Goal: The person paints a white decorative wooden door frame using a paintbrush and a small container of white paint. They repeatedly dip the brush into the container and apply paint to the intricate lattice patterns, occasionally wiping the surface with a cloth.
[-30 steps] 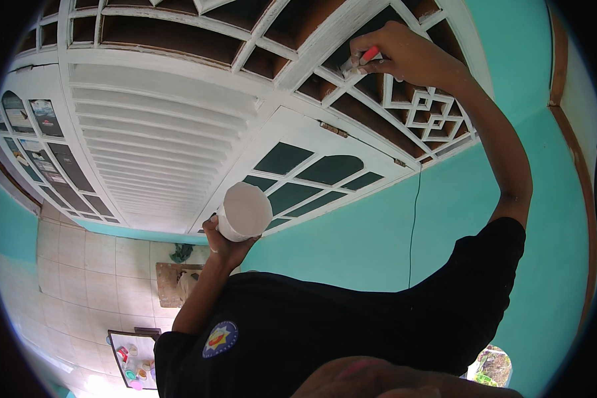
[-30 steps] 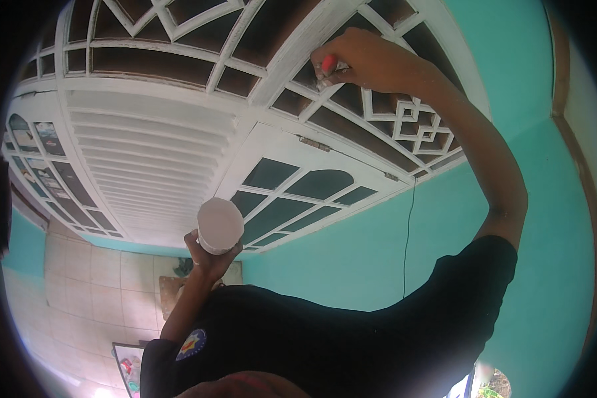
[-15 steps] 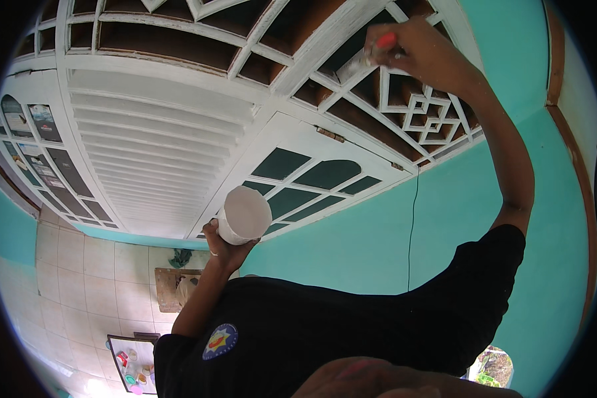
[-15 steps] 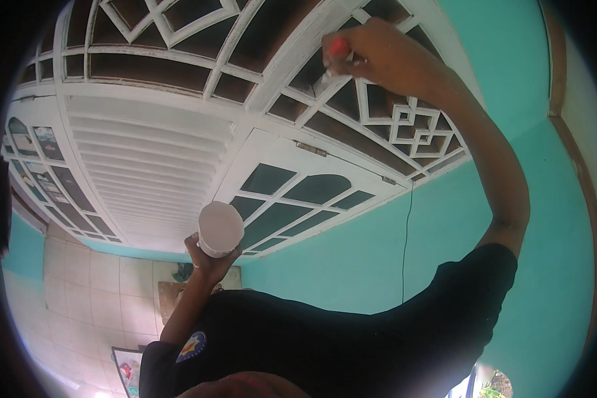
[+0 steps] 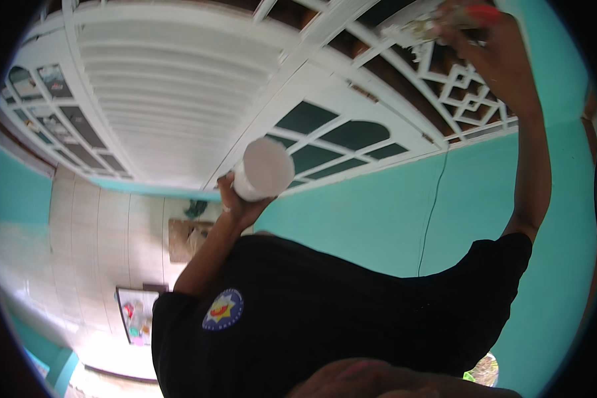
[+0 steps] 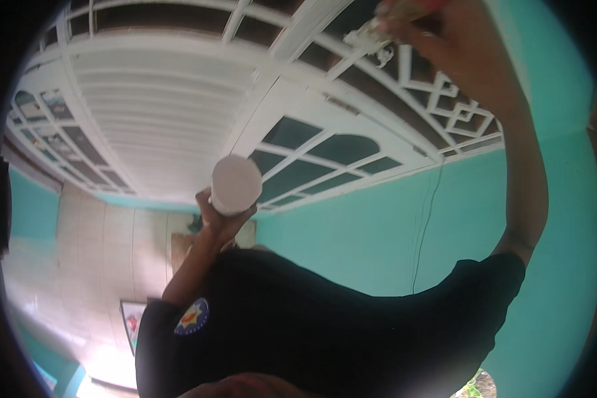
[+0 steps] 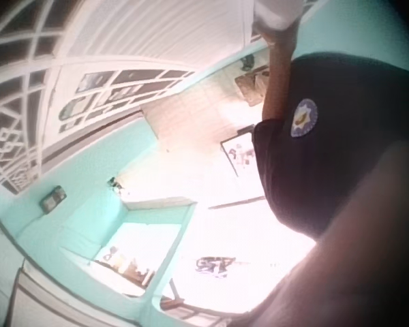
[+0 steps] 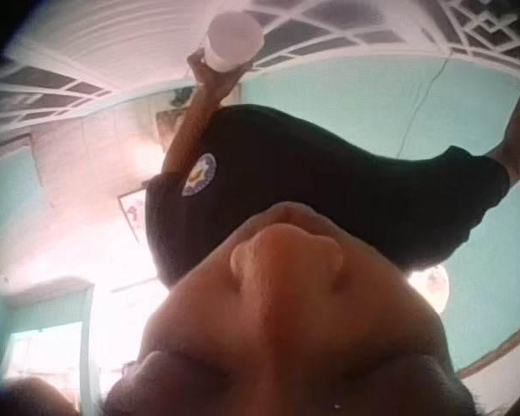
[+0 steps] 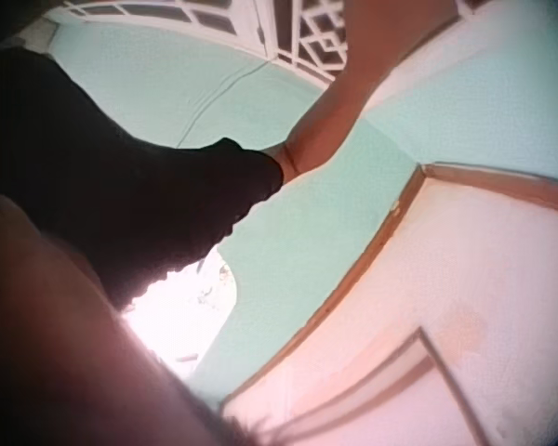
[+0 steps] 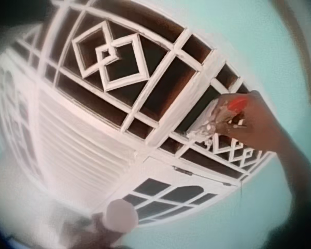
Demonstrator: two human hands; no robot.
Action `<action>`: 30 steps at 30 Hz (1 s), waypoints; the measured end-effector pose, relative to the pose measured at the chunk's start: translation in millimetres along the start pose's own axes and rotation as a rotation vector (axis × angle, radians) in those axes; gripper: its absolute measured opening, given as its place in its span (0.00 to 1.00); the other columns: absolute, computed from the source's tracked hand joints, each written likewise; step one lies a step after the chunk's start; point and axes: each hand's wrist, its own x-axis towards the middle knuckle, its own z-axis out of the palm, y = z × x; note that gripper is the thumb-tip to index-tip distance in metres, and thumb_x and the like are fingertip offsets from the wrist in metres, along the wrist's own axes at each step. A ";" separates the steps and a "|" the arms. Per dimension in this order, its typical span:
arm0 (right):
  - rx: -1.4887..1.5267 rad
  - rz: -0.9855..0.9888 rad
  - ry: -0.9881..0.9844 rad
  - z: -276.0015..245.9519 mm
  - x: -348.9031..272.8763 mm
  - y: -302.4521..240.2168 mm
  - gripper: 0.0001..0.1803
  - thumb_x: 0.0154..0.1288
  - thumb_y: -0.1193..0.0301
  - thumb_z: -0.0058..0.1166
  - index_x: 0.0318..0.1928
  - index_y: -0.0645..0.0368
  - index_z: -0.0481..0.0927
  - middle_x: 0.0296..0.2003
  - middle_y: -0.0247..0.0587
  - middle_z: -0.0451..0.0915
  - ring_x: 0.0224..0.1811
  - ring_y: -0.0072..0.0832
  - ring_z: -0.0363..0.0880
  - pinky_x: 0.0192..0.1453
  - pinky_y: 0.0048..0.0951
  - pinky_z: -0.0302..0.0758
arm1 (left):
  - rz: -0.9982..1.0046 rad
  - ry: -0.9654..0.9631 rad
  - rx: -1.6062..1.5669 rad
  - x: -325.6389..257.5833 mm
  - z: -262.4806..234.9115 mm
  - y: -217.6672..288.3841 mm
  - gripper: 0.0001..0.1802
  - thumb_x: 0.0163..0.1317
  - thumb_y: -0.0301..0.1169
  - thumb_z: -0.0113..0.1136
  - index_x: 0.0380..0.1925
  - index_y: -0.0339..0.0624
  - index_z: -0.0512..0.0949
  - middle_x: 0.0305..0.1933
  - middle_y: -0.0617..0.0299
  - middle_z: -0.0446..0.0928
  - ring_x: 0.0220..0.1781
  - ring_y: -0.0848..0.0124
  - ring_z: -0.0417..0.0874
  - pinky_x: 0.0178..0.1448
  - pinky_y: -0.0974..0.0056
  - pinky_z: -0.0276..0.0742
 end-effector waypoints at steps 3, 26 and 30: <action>0.317 0.156 0.191 46.9 -48.4 -37.2 0.09 0.62 0.68 0.67 0.35 0.59 0.83 0.31 0.37 0.83 0.30 0.22 0.83 0.31 0.25 0.78 | -0.049 -0.099 -0.015 2.8 -7.1 -0.3 0.36 0.60 0.53 0.40 0.60 0.40 0.70 0.56 0.53 0.73 0.57 0.56 0.74 0.54 0.49 0.73; 0.534 0.206 -0.120 214.0 -122.0 -89.4 0.13 0.53 0.62 0.73 0.37 0.52 0.88 0.27 0.32 0.72 0.28 0.24 0.71 0.31 0.30 0.68 | -0.141 -0.173 0.395 -2.1 -3.3 -39.9 0.55 0.45 0.62 0.54 0.73 0.48 0.55 0.70 0.49 0.62 0.70 0.53 0.67 0.71 0.44 0.65; 0.614 0.125 0.014 213.3 -135.3 -73.2 0.13 0.55 0.66 0.73 0.37 0.57 0.85 0.31 0.36 0.82 0.32 0.25 0.78 0.36 0.27 0.74 | -0.127 -0.198 0.218 -3.5 -0.2 -49.5 0.44 0.55 0.56 0.37 0.68 0.42 0.63 0.66 0.49 0.66 0.66 0.54 0.69 0.68 0.47 0.66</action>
